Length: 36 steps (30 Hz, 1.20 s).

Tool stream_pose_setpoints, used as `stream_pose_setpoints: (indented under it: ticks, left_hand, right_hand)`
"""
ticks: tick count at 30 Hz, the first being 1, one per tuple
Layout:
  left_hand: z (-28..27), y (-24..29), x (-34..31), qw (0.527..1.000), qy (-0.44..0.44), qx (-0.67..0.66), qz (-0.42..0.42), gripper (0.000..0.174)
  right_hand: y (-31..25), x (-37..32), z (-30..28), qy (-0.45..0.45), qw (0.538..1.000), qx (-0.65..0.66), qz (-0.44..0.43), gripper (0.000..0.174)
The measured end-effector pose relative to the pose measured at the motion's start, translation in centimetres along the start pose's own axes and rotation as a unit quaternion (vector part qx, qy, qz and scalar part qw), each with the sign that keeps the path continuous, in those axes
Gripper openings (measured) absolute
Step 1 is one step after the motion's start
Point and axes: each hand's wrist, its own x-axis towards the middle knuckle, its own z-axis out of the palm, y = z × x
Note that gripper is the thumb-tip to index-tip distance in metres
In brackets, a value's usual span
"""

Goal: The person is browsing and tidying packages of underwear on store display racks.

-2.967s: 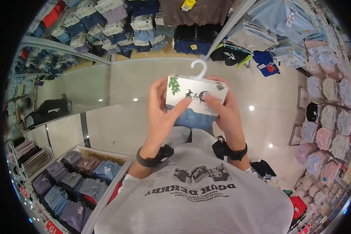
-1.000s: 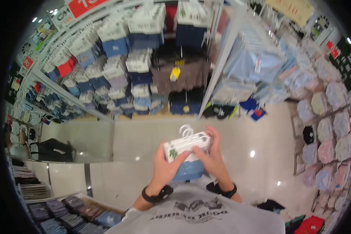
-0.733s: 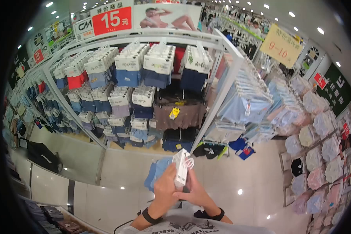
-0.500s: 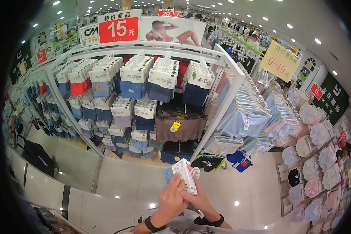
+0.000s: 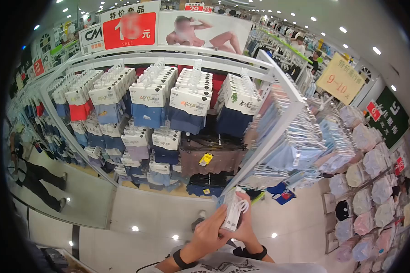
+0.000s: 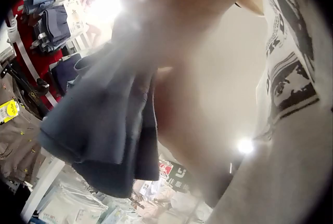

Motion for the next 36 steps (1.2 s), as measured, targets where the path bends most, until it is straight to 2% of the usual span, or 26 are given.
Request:
stream_pose_setpoints:
  ticks: [4, 7, 8, 11, 13, 15, 16, 18, 21, 23, 25, 26, 27, 29, 32, 36]
  left_hand:
    - [0.4, -2.9, 4.2, 1.000, -0.015, 0.001, 0.000, 0.051]
    - [1.2, -4.7, 7.8, 0.999, -0.010, -0.031, -0.025, 0.050]
    - [1.4, -5.4, 8.8, 0.998, -0.033, -0.023, -0.053, 0.050]
    - [2.2, -7.2, 14.1, 0.998, -0.020, -0.054, -0.019, 0.051]
    - [2.1, -7.4, 18.4, 0.993, -0.047, -0.100, -0.038, 0.056]
    - [2.3, -7.7, 22.3, 0.982, -0.085, -0.155, -0.069, 0.059]
    - [2.7, -8.1, 23.9, 0.976, -0.111, -0.165, -0.091, 0.060]
    - [4.0, -8.5, 26.2, 0.959, -0.140, -0.206, -0.136, 0.066]
    - [6.1, -10.9, 27.7, 0.946, -0.102, -0.279, -0.128, 0.065]
    - [6.6, -11.8, 27.6, 0.915, -0.079, -0.346, -0.192, 0.059]
    - [6.5, -12.7, 28.1, 0.909, -0.053, -0.357, -0.206, 0.054]
    - [6.2, -13.4, 28.4, 0.912, -0.059, -0.343, -0.217, 0.053]
    - [5.9, -13.8, 28.6, 0.902, -0.070, -0.352, -0.241, 0.053]
    - [5.8, -14.7, 28.5, 0.918, -0.089, -0.322, -0.213, 0.053]
    - [5.6, -14.9, 28.1, 0.920, -0.101, -0.312, -0.216, 0.054]
    - [6.7, -16.7, 27.3, 0.957, -0.062, -0.212, -0.187, 0.057]
  right_hand:
    - [2.0, 4.6, -0.9, 0.006, 0.997, -0.061, -0.042, 0.120]
    - [1.4, 9.0, -1.5, 0.021, 0.991, -0.113, -0.068, 0.119]
    - [0.7, 10.6, -1.7, 0.033, 0.984, -0.152, -0.088, 0.120]
    - [-0.4, 15.1, -3.0, 0.052, 0.981, -0.176, -0.070, 0.121]
    - [0.8, 17.6, -5.1, 0.088, 0.968, -0.164, -0.166, 0.127]
    - [1.0, 20.0, -6.2, 0.139, 0.970, 0.011, -0.197, 0.112]
    - [1.1, 21.1, -6.5, 0.166, 0.970, 0.005, -0.177, 0.109]
    - [0.9, 22.7, -7.7, 0.209, 0.968, -0.018, -0.141, 0.103]
    - [-0.1, 25.0, -8.3, 0.231, 0.954, -0.110, -0.154, 0.091]
    - [-1.0, 26.2, -8.3, 0.214, 0.941, -0.206, -0.159, 0.081]
    - [-0.5, 27.0, -7.7, 0.198, 0.932, -0.257, -0.164, 0.074]
    - [-0.4, 27.2, -7.2, 0.187, 0.932, -0.274, -0.148, 0.064]
    - [0.2, 27.0, -6.7, 0.194, 0.938, -0.257, -0.130, 0.061]
    - [1.6, 27.0, -6.3, 0.196, 0.949, -0.223, -0.105, 0.057]
    - [1.7, 26.6, -6.0, 0.201, 0.933, -0.272, -0.122, 0.055]
    - [1.3, 27.1, -5.8, 0.212, 0.923, -0.292, -0.134, 0.057]
